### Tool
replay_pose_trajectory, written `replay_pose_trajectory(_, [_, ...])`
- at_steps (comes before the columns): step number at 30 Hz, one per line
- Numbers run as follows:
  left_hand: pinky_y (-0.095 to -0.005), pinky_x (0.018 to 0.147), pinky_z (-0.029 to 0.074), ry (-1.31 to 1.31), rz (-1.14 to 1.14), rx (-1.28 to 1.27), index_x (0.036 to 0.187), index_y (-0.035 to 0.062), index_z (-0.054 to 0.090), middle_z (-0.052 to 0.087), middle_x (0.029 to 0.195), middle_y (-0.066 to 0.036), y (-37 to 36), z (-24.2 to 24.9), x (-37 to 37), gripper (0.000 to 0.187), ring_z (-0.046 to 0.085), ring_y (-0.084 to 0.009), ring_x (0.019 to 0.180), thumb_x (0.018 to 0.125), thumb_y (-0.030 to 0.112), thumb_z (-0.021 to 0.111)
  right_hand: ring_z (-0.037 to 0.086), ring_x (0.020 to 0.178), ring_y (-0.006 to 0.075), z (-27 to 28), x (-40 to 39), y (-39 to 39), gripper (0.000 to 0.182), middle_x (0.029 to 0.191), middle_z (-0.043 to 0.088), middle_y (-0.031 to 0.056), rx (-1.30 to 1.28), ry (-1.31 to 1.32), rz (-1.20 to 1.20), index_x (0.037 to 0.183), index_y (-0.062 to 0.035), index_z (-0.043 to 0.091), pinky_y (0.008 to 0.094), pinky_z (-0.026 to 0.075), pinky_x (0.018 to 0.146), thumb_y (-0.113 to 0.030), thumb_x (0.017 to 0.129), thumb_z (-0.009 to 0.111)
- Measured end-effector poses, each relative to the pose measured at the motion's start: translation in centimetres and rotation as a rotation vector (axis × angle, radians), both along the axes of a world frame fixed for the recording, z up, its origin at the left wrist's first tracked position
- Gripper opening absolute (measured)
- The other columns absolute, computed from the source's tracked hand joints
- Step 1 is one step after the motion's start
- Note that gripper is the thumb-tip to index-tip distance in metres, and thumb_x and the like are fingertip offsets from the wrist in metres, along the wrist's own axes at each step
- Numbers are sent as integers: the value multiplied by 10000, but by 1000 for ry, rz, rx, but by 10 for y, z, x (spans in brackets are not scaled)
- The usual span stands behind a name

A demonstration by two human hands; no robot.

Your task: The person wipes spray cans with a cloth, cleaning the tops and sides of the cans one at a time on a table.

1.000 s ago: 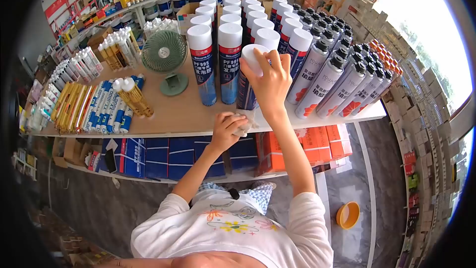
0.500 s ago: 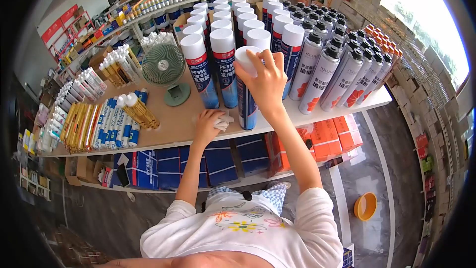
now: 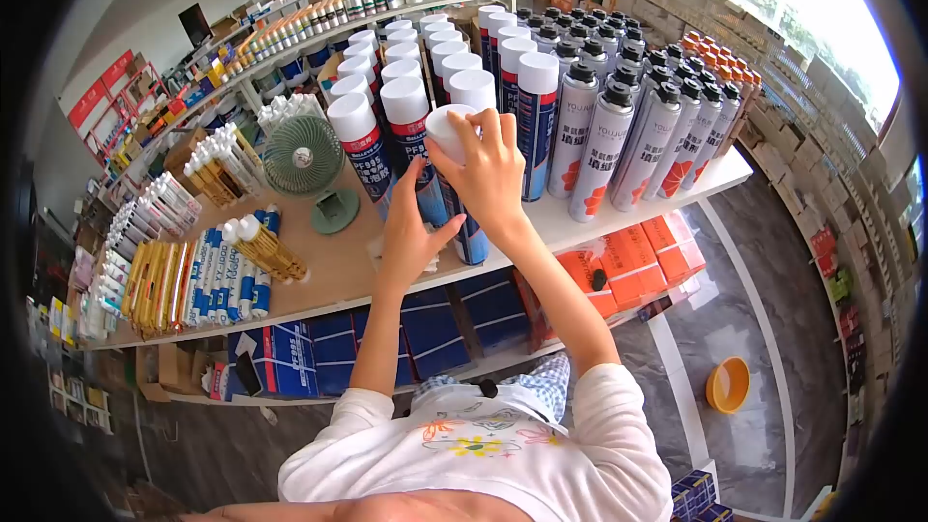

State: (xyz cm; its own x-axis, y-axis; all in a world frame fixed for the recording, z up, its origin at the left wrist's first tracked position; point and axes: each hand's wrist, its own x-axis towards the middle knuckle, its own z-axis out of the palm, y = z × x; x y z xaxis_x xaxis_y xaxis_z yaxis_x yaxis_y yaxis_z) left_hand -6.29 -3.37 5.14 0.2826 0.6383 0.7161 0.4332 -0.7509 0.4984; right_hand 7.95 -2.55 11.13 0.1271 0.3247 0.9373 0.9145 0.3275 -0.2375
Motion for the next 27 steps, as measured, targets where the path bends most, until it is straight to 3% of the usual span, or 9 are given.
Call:
replay_pose_trajectory(6, [-460, 1046, 401, -77, 84, 119, 1480, -6, 282, 435, 1371, -228, 6, 12, 30, 1035, 457, -394, 1248, 660, 186, 885, 533, 908, 283, 0, 7, 0, 427, 991, 537, 86, -11, -30, 92, 1091, -82, 669, 376, 538, 604, -249, 720, 799])
replay_pose_trajectory(13, [-448, 1004, 447, -96, 211, 186, 1468, -33, 263, 453, 1322, -240, 14, 9, 49, 1031, 509, -385, 1206, 683, 200, 889, 527, 966, 319, 0, 19, -3, 453, 1072, 549, 115, -71, 3, 264, 1149, -74, 670, 407, 541, 711, -224, 737, 782])
replay_pose_trajectory(17, [-465, 967, 439, -180, 261, 75, 1464, -22, 280, 485, 1274, -213, 13, 11, 58, 1014, 515, -385, 1157, 700, 269, 880, 534, 1059, 351, 0, 30, -12, 634, 1185, 559, 146, -154, 109, 443, 1341, -47, 535, 411, 532, 809, -192, 770, 769])
replay_pose_trajectory(18, [-453, 945, 454, -157, 255, 55, 1450, -24, 297, 492, 1251, -217, 14, 14, 57, 996, 538, -373, 1122, 717, 332, 870, 548, 1140, 336, -8, 36, -11, 778, 1290, 540, 166, -179, 129, 511, 1459, -34, 376, 401, 535, 866, -107, 783, 754])
replay_pose_trajectory(19, [-453, 945, 454, -153, 266, 50, 1450, -24, 297, 492, 1251, -217, 13, 17, 57, 996, 538, -373, 1122, 717, 332, 870, 548, 1140, 336, -16, 37, -11, 778, 1290, 540, 166, -185, 132, 522, 1459, -34, 376, 401, 535, 866, -107, 783, 754])
replay_pose_trajectory(21, [-431, 937, 465, -211, 225, -14, 1432, -25, 317, 496, 1240, -219, 10, 22, 56, 971, 552, -353, 1107, 711, 304, 877, 558, 1184, 300, -37, 39, -18, 839, 1352, 512, 187, -85, 562, 742, 1510, -43, 278, 397, 541, 901, -29, 801, 726])
replay_pose_trajectory(22, [-410, 936, 476, -226, 204, 20, 1433, -24, 307, 502, 1235, -209, 12, 20, 56, 965, 566, -328, 1105, 713, 271, 877, 562, 1197, 273, -55, 46, -19, 858, 1386, 484, 202, -125, 588, 736, 1528, -49, 221, 397, 542, 923, 17, 816, 695])
replay_pose_trajectory(25, [-401, 942, 483, -295, 188, -58, 1442, -23, 286, 502, 1237, -202, 14, 12, 55, 977, 574, -310, 1099, 711, 242, 878, 541, 1220, 285, -110, 59, -15, 855, 1372, 487, 216, -410, 800, 803, 1492, -11, 257, 402, 506, 967, -89, 812, 770])
replay_pose_trajectory(27, [-406, 953, 483, -293, 205, -77, 1457, 3, 260, 576, 1232, -183, 17, 10, 52, 1025, 604, -286, 1104, 680, 211, 895, 538, 1218, 297, -139, 64, -12, 861, 1357, 492, 213, -532, 698, 800, 1479, -10, 267, 413, 481, 992, -150, 810, 790])
